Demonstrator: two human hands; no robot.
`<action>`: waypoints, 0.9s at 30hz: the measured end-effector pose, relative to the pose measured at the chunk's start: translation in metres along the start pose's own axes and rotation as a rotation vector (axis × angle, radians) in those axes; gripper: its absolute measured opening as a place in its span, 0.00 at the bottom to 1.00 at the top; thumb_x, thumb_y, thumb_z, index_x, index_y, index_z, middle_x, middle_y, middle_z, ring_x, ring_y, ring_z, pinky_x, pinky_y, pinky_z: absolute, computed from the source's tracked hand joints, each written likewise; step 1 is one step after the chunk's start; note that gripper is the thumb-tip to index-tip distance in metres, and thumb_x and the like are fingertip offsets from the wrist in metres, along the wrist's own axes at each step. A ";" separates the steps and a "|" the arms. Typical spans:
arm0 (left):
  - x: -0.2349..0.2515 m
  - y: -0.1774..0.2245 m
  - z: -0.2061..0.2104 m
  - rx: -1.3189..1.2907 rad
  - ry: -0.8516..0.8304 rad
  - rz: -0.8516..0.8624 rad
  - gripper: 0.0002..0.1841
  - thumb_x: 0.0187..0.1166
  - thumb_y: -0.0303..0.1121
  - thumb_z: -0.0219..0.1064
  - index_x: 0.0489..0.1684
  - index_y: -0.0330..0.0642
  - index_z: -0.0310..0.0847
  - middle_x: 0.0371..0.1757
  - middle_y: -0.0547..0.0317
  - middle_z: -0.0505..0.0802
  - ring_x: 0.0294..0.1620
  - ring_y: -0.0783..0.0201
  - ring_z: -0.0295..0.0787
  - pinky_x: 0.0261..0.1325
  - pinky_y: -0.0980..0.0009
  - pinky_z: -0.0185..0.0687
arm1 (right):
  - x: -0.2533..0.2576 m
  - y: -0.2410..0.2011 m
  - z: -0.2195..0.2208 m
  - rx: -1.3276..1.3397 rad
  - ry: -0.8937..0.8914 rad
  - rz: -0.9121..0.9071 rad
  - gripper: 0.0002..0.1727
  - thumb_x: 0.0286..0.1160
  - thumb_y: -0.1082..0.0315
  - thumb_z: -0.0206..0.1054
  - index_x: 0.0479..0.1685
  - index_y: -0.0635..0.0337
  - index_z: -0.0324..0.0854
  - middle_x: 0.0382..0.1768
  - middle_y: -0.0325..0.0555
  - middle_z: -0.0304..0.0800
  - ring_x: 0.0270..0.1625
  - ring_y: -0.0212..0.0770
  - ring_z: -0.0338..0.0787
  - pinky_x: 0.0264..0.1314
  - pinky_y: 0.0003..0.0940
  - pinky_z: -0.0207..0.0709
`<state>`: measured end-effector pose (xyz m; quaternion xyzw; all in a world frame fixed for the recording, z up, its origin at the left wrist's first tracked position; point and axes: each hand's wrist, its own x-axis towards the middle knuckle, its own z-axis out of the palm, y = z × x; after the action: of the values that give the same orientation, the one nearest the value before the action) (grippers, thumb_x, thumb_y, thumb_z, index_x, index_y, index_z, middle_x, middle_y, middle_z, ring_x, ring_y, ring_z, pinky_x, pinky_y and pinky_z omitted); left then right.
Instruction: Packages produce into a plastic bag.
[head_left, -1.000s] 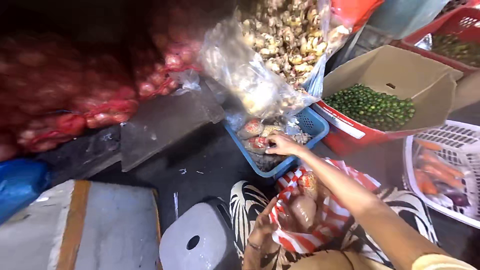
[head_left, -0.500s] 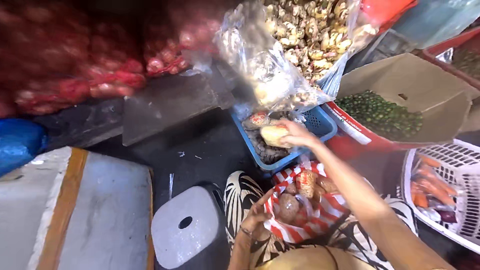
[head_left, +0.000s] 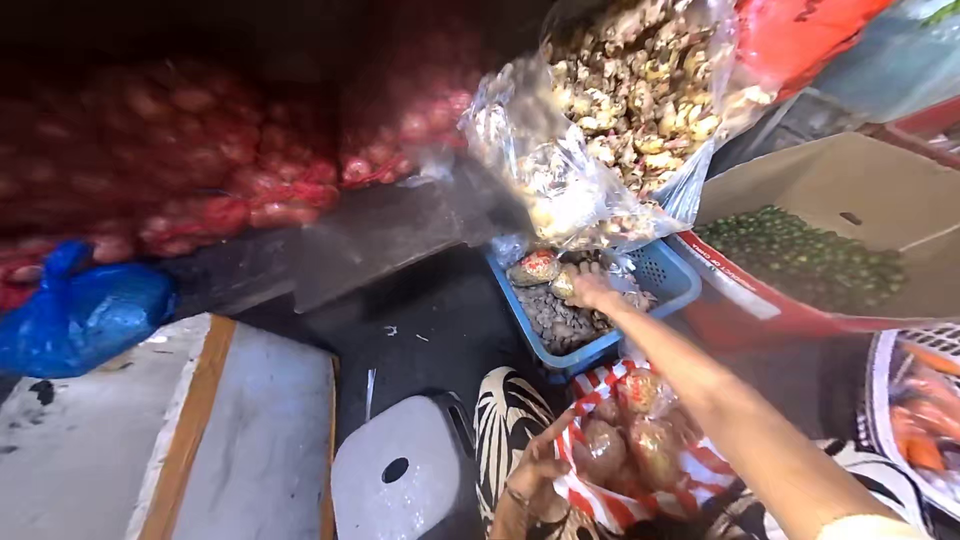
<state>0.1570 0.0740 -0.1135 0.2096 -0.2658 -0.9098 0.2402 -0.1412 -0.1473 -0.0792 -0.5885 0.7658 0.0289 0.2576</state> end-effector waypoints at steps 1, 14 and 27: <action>-0.001 -0.001 0.000 0.004 -0.007 0.002 0.46 0.61 0.24 0.73 0.91 0.44 0.62 0.75 0.52 0.87 0.64 0.62 0.90 0.66 0.59 0.87 | 0.007 -0.008 0.012 -0.084 0.006 0.002 0.55 0.62 0.63 0.82 0.93 0.60 0.53 0.86 0.77 0.55 0.88 0.79 0.53 0.83 0.79 0.50; -0.002 0.001 -0.003 0.003 -0.071 0.028 0.48 0.63 0.30 0.78 0.92 0.45 0.59 0.79 0.54 0.84 0.67 0.63 0.89 0.69 0.60 0.86 | -0.163 0.073 -0.087 0.740 -0.297 -0.321 0.42 0.43 0.61 0.77 0.72 0.58 0.76 0.56 0.54 0.90 0.52 0.48 0.91 0.55 0.51 0.87; -0.009 -0.003 0.000 0.012 -0.069 0.018 0.47 0.64 0.27 0.75 0.92 0.47 0.60 0.77 0.55 0.86 0.64 0.63 0.90 0.66 0.60 0.87 | 0.019 0.057 -0.031 0.683 0.084 0.337 0.30 0.90 0.54 0.59 0.72 0.76 0.75 0.71 0.75 0.79 0.75 0.66 0.79 0.81 0.62 0.67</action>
<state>0.1630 0.0809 -0.1130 0.1770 -0.2810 -0.9128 0.2378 -0.2081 -0.1576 -0.0757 -0.3353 0.8272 -0.2100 0.3989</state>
